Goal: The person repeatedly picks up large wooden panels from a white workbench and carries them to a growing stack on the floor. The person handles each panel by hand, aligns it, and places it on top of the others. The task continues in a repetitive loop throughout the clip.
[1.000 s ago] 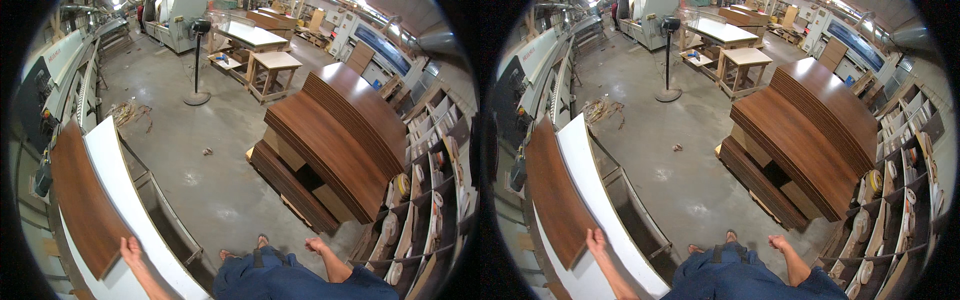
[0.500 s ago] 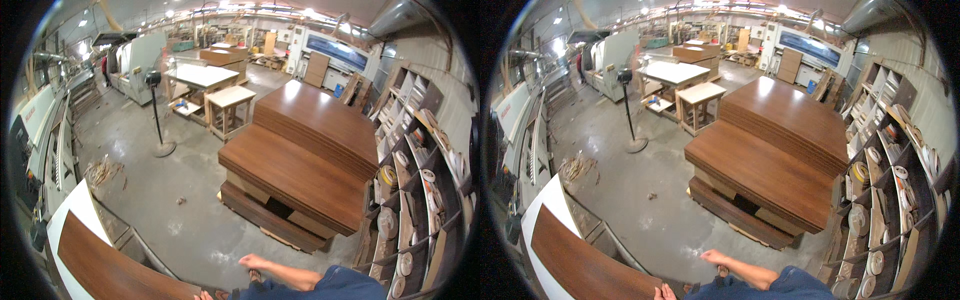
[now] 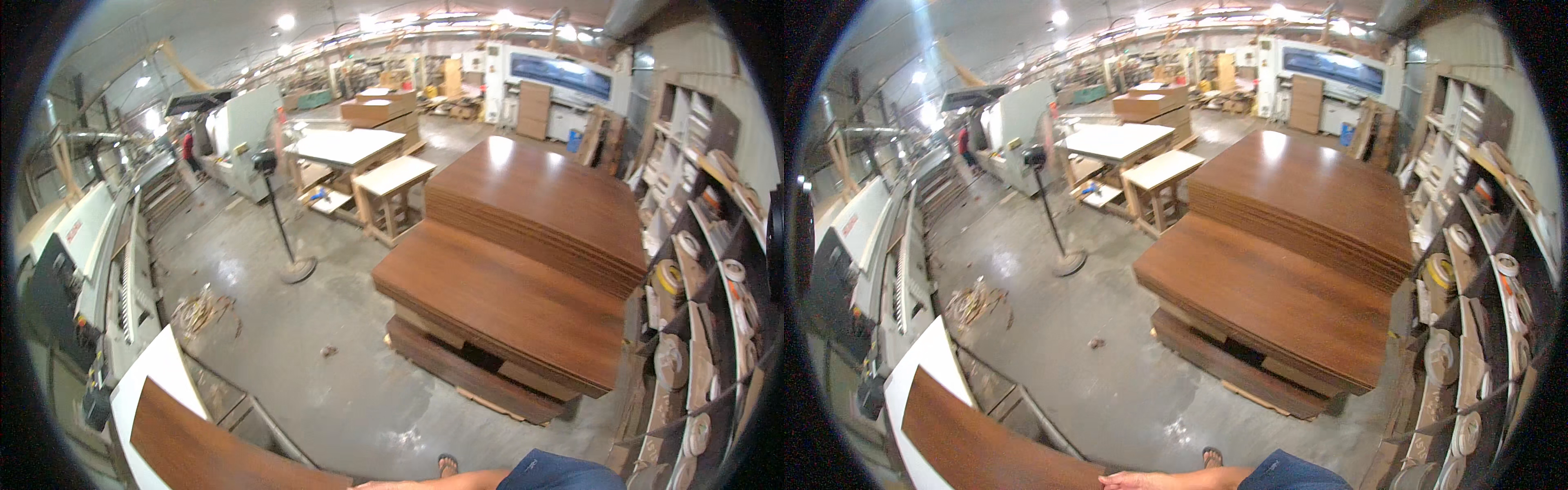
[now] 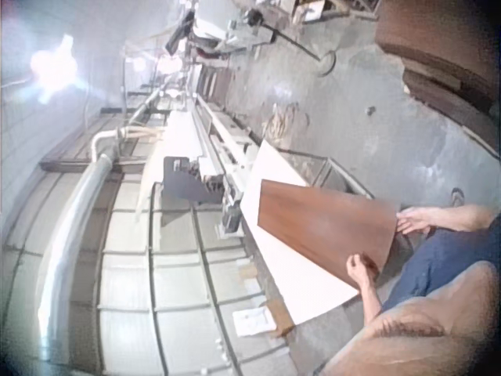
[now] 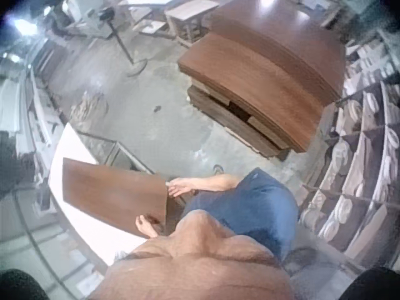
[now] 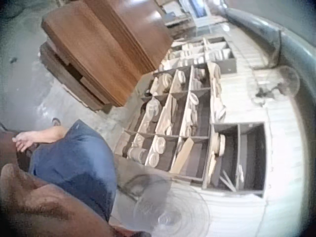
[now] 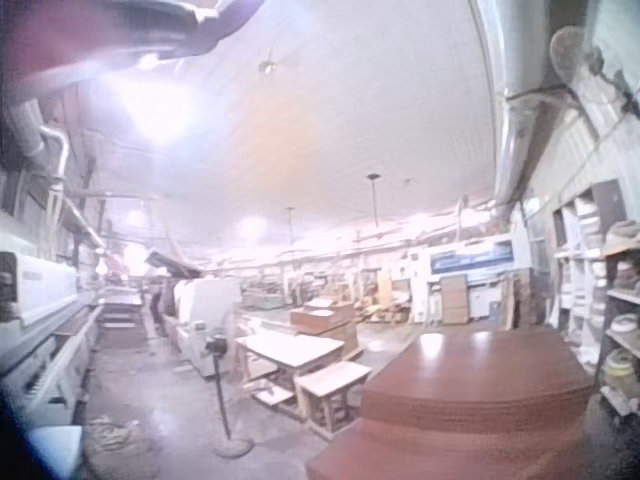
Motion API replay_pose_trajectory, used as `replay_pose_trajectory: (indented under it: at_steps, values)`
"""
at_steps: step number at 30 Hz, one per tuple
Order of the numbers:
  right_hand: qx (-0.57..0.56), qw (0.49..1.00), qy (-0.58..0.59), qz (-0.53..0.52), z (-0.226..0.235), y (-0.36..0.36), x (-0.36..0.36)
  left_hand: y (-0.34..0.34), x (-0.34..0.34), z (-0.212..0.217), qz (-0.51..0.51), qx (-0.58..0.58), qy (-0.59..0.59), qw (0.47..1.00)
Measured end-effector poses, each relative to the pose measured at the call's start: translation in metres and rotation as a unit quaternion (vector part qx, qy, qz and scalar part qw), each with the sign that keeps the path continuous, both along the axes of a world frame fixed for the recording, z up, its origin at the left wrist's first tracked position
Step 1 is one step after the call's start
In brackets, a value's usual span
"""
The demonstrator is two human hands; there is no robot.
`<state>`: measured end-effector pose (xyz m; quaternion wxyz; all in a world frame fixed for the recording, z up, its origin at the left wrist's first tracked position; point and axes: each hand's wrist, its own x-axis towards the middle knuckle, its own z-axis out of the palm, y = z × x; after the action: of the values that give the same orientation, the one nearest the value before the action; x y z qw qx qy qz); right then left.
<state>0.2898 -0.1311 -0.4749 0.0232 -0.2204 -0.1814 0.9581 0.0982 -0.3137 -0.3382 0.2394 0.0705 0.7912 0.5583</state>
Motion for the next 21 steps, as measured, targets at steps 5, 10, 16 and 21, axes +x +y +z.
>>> replay_pose_trajectory:
  at_steps: [5, 10, 16, 21]
  values:
    - [0.02, 0.995, 0.019, 0.093, -0.005, -0.033, -0.035, -0.064, -0.045, -0.046, 0.031, -0.229, 0.199, 0.952]
    - [-0.004, 0.997, -0.051, 0.065, -0.008, -0.043, -0.051, -0.07, -0.02, -0.055, 0.047, -0.346, 0.275, 0.896]
    - [0.063, 0.984, -0.163, -0.035, -0.004, 0.016, -0.015, -0.03, 0.021, -0.038, 0.038, -0.267, 0.282, 0.921]
    - [0.155, 0.935, -0.279, -0.156, 0.005, 0.118, 0.028, 0.028, 0.069, -0.052, 0.02, -0.214, 0.323, 0.922]
